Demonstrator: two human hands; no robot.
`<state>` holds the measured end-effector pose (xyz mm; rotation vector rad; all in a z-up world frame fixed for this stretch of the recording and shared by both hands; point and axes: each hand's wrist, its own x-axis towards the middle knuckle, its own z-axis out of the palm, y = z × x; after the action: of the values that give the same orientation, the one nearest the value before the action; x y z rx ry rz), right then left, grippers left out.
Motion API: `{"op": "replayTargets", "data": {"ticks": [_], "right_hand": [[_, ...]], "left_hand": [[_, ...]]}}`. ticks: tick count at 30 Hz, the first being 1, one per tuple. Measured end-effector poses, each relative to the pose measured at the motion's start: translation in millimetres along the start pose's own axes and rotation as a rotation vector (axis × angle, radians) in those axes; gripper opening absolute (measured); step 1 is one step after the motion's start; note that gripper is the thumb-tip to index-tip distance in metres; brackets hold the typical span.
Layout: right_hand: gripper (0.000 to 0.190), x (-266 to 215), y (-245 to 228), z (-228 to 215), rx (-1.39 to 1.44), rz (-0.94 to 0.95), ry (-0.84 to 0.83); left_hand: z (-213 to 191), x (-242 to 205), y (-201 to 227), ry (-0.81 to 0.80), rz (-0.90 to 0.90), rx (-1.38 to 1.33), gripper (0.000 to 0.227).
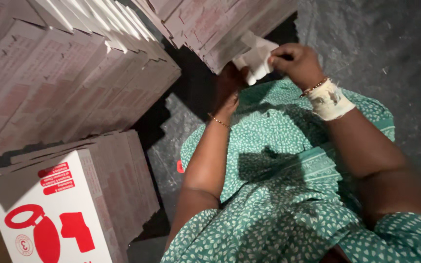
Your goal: The person sits on the floor and repeatedly folds small white cardboard pieces by hand, then places them into a stack of similar items. The person handles the pieces one at a time and continues the folding and stacking process throughout the clip.
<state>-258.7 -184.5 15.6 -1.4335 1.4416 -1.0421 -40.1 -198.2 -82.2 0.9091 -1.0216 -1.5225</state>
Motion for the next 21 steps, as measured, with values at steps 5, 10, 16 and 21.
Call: {"op": "replayTargets", "data": {"ticks": [5, 10, 16, 21], "right_hand": [[0.021, 30, 18, 15, 0.291, 0.027, 0.144], [0.030, 81, 44, 73, 0.138, -0.493, 0.304], [0.044, 99, 63, 107, 0.133, -0.375, 0.337], [0.047, 123, 70, 126, -0.016, -0.418, 0.396]], "left_hand": [[-38, 6, -12, 0.207, -0.039, -0.074, 0.027], [-34, 9, -8, 0.188, -0.076, -0.237, 0.024], [-22, 4, 10, 0.183, -0.074, -0.176, 0.022], [-19, 4, 13, 0.220, -0.177, -0.231, 0.019]]}}
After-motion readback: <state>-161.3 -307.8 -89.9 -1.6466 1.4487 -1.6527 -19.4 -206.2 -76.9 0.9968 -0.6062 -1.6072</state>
